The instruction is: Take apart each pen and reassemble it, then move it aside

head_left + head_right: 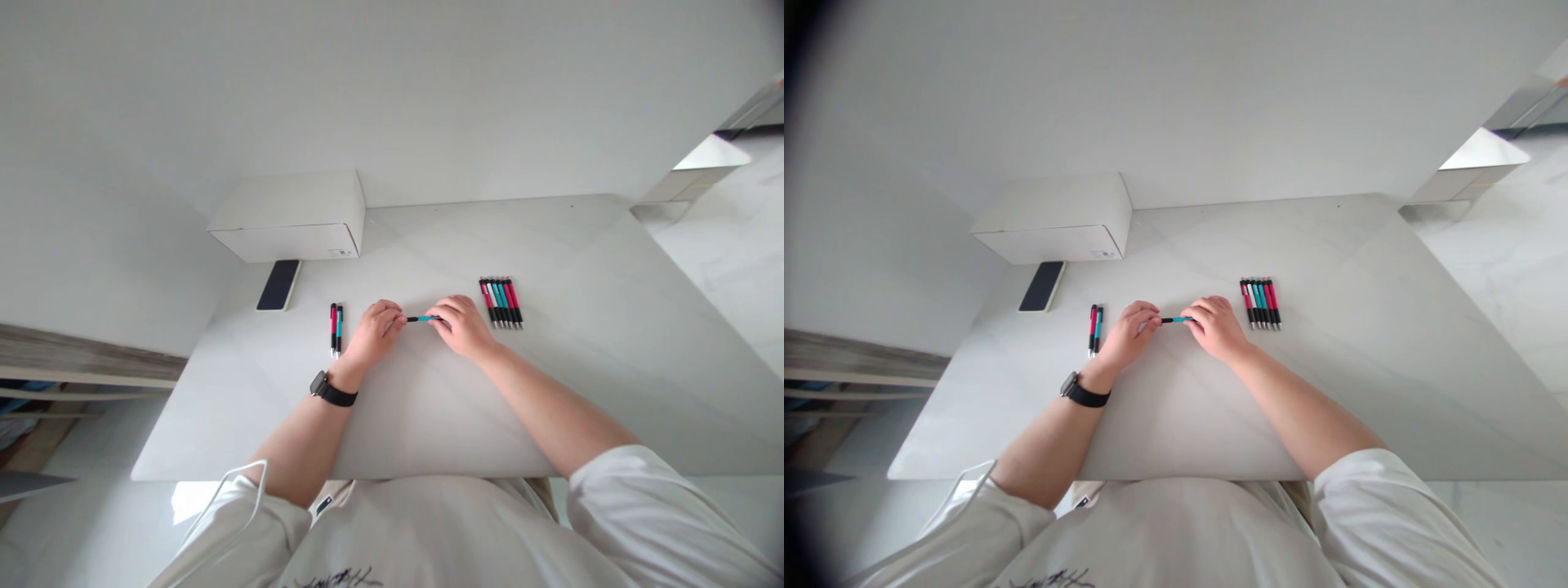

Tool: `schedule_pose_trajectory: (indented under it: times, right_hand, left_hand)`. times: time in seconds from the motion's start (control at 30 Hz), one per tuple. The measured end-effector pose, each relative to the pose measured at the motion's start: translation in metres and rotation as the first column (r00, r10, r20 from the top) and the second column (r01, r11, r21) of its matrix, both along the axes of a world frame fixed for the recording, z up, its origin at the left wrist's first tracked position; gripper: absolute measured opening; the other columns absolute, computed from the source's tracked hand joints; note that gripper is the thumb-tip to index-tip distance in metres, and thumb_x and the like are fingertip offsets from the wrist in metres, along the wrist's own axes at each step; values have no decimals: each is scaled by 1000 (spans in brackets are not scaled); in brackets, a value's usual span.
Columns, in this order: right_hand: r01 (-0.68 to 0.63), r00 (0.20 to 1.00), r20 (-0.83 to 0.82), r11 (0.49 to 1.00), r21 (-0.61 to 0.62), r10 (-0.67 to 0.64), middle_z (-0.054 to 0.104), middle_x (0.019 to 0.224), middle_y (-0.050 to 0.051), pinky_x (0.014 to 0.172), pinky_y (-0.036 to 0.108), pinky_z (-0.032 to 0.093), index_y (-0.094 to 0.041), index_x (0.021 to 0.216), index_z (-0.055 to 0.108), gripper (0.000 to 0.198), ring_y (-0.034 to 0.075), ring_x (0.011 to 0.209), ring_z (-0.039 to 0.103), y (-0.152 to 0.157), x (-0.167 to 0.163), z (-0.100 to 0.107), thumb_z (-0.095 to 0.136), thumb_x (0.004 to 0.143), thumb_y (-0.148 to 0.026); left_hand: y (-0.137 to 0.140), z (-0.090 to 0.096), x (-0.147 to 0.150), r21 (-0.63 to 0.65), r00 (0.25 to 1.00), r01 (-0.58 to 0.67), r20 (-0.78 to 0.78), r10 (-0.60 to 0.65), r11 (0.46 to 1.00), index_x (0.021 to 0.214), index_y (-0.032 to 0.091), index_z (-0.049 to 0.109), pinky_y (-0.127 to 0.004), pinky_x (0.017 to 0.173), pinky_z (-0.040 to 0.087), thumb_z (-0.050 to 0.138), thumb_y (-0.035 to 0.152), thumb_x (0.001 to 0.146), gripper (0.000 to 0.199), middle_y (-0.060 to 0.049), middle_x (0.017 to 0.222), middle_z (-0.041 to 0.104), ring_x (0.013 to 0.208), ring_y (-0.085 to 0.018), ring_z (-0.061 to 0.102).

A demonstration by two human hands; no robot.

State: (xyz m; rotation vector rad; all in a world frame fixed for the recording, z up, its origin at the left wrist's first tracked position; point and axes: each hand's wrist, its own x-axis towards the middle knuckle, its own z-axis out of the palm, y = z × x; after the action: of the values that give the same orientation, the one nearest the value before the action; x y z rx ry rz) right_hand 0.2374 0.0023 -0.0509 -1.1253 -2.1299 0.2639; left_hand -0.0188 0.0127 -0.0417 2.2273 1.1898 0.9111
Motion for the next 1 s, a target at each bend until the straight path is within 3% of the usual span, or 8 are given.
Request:
schedule_pose_trajectory:
  times: [0.07,0.17,0.37,0.47,0.57,0.77,1.0]
  right_hand:
    - [6,1000,2,1000,4,-6,73,105,5,99,48,45,-30,110,73,15,27,101,65,0,0,0,65,99,-23]
    - [11,1000,7,1000,5,-11,73,105,5,99,47,45,-29,110,73,15,27,101,65,0,0,0,66,99,-23]
    - [3,1000,12,1000,10,-3,73,104,6,99,46,45,-27,109,73,14,26,101,65,0,0,-1,67,98,-22]
    - [7,1000,7,1000,15,-8,73,104,6,98,46,45,-27,109,72,13,26,101,65,0,0,-1,67,98,-22]
    - [8,1000,4,1000,20,-8,73,104,6,98,46,45,-28,109,72,13,27,101,65,1,0,0,67,98,-22]
    - [-6,1000,8,1000,23,6,73,104,5,97,45,44,-27,108,73,13,26,100,65,1,0,-1,68,98,-21]
    - [-1,1000,-1,1000,22,1,74,104,5,98,46,44,-27,109,72,13,26,100,65,1,0,1,67,98,-22]
  left_hand:
    - [-1,1,0,5,1000,10,8,-10,1000,108,24,70,-43,106,52,61,29,101,12,-10,118,66,116,-25,65]
    - [-1,1,0,30,1000,-6,-3,6,1000,117,25,69,-45,108,51,69,32,97,22,-10,120,65,118,-26,63]
    - [1,-5,-2,60,998,-26,-48,29,998,101,23,71,-44,109,50,55,30,104,18,-10,123,63,120,-24,62]
    - [0,-5,-1,50,1000,-10,-27,11,999,109,24,69,-43,111,50,62,29,101,12,-9,127,61,122,-23,62]
    - [0,-5,-1,48,1000,-6,-19,7,999,117,25,68,-44,110,51,64,31,100,19,-9,124,62,122,-24,62]
    - [1,-6,-2,51,998,-21,-52,24,998,102,24,71,-46,111,50,57,30,104,16,-10,127,62,123,-24,61]
    - [-1,-7,-1,46,999,-29,-27,30,999,112,25,71,-46,112,50,66,34,99,16,-10,130,60,127,-25,59]
